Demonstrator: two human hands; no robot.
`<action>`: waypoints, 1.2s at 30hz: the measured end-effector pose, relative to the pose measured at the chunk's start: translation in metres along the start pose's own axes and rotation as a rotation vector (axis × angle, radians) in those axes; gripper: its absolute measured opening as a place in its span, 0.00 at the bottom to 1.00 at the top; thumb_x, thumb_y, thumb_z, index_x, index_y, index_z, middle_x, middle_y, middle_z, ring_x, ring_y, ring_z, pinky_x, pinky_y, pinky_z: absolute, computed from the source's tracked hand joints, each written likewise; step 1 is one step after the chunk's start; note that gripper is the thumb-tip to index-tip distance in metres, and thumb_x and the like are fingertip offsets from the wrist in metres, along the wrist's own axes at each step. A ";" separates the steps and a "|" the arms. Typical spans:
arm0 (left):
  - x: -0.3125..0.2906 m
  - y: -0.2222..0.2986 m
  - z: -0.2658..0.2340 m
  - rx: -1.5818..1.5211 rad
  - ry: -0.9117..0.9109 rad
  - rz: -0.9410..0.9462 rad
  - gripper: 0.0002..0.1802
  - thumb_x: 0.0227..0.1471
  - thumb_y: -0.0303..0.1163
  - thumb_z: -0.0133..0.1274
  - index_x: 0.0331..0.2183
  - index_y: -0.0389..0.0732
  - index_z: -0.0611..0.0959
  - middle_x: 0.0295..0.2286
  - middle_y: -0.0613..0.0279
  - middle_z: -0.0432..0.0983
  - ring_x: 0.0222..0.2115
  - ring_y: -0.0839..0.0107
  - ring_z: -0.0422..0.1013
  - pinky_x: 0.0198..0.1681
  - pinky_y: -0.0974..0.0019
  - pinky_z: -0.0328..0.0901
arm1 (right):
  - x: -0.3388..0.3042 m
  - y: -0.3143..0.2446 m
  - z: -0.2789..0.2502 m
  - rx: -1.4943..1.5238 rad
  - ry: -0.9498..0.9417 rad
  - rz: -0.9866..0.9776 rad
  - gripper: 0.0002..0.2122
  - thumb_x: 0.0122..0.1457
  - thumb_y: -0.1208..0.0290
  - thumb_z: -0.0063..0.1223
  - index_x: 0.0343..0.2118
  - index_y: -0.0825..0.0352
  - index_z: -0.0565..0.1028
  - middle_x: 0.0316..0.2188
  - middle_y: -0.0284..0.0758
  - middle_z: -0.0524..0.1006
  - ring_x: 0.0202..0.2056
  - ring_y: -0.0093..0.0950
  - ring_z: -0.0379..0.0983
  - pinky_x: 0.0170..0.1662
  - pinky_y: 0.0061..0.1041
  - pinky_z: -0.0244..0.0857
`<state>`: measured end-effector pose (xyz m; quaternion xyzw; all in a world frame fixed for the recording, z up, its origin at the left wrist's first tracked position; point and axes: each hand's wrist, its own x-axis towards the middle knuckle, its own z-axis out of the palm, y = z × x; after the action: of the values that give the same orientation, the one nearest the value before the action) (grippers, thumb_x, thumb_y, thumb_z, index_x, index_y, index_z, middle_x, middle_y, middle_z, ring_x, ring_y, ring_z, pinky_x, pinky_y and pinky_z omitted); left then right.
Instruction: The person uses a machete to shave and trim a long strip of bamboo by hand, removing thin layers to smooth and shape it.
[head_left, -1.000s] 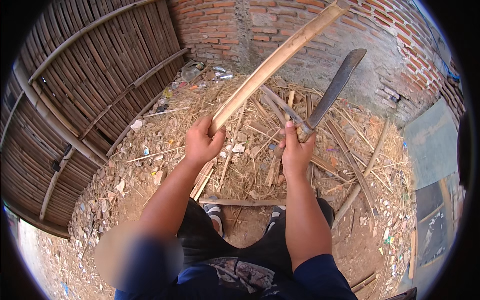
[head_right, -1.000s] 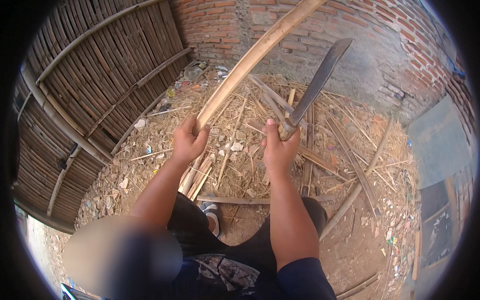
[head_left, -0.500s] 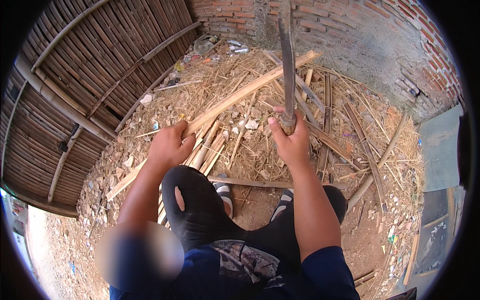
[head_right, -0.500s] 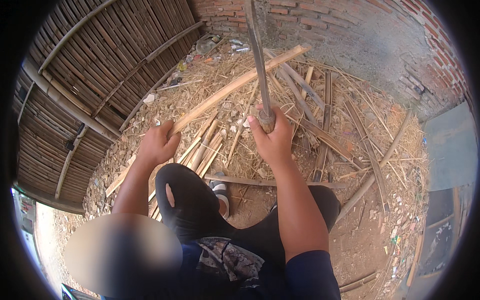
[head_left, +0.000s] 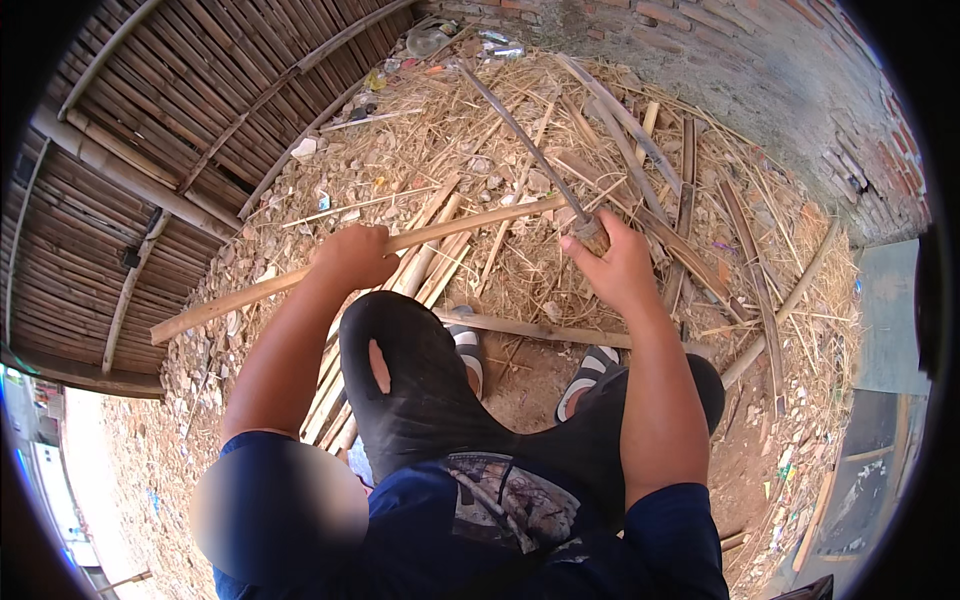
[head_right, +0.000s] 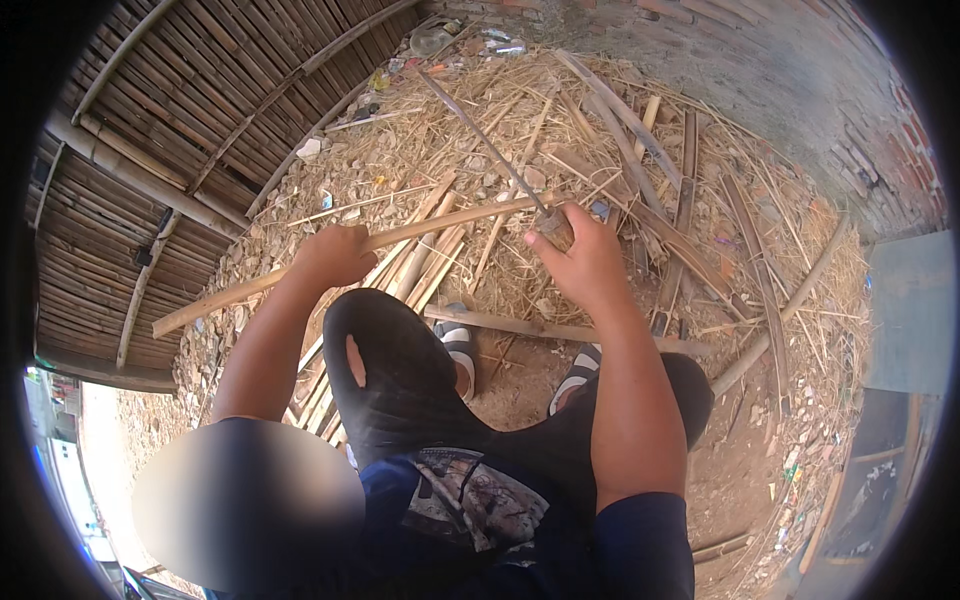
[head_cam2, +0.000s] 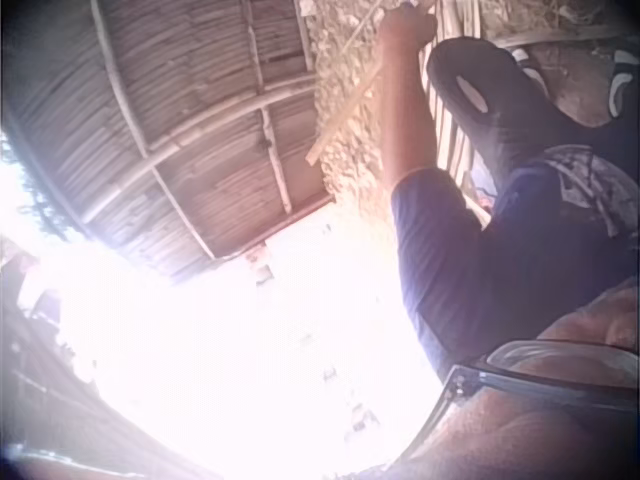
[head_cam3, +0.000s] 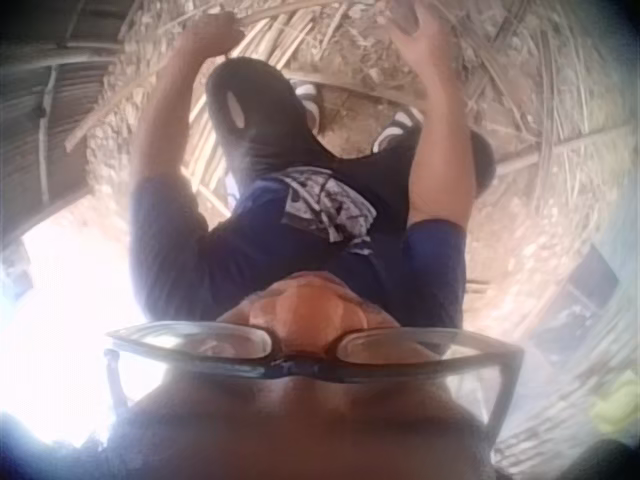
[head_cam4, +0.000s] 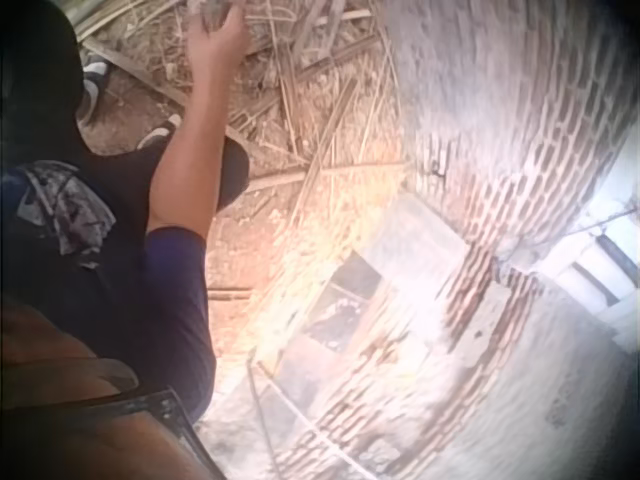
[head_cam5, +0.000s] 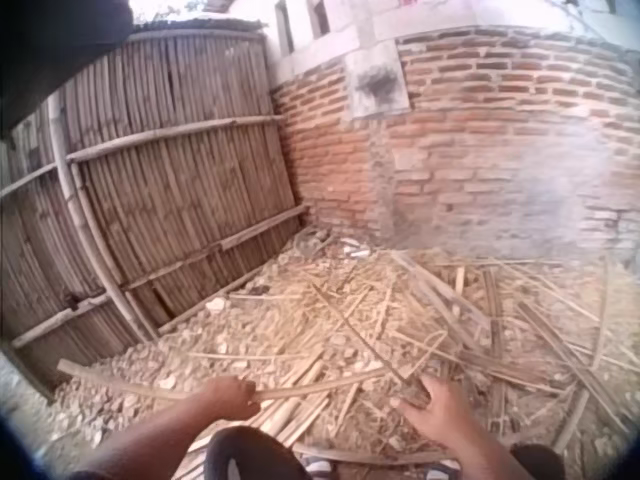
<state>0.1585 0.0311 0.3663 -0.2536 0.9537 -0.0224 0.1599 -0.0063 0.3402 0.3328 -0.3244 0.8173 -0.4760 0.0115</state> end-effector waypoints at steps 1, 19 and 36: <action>0.008 -0.013 0.010 -0.034 -0.017 -0.028 0.20 0.49 0.43 0.52 0.40 0.41 0.81 0.34 0.47 0.81 0.39 0.48 0.77 0.45 0.47 0.70 | -0.001 -0.005 -0.002 -0.035 -0.020 0.028 0.21 0.55 0.58 0.65 0.43 0.72 0.76 0.29 0.46 0.80 0.32 0.42 0.78 0.38 0.35 0.69; -0.036 -0.179 0.234 -0.062 0.026 -0.506 0.46 0.49 0.49 0.61 0.65 0.53 0.59 0.60 0.56 0.59 0.61 0.54 0.57 0.60 0.45 0.56 | 0.001 0.025 -0.002 0.009 0.051 0.342 0.27 0.53 0.55 0.68 0.49 0.72 0.75 0.38 0.40 0.81 0.40 0.32 0.77 0.47 0.31 0.68; 0.049 -0.065 0.338 -0.299 0.155 0.313 0.27 0.53 0.39 0.54 0.56 0.49 0.74 0.55 0.55 0.68 0.56 0.55 0.66 0.57 0.55 0.64 | -0.001 0.042 -0.067 0.220 0.311 0.535 0.17 0.56 0.59 0.67 0.39 0.64 0.73 0.18 0.24 0.68 0.17 0.14 0.62 0.18 0.15 0.51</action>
<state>0.2564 -0.0360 0.0395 -0.1208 0.9836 0.1248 0.0485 -0.0495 0.4064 0.3366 -0.0184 0.8093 -0.5853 0.0464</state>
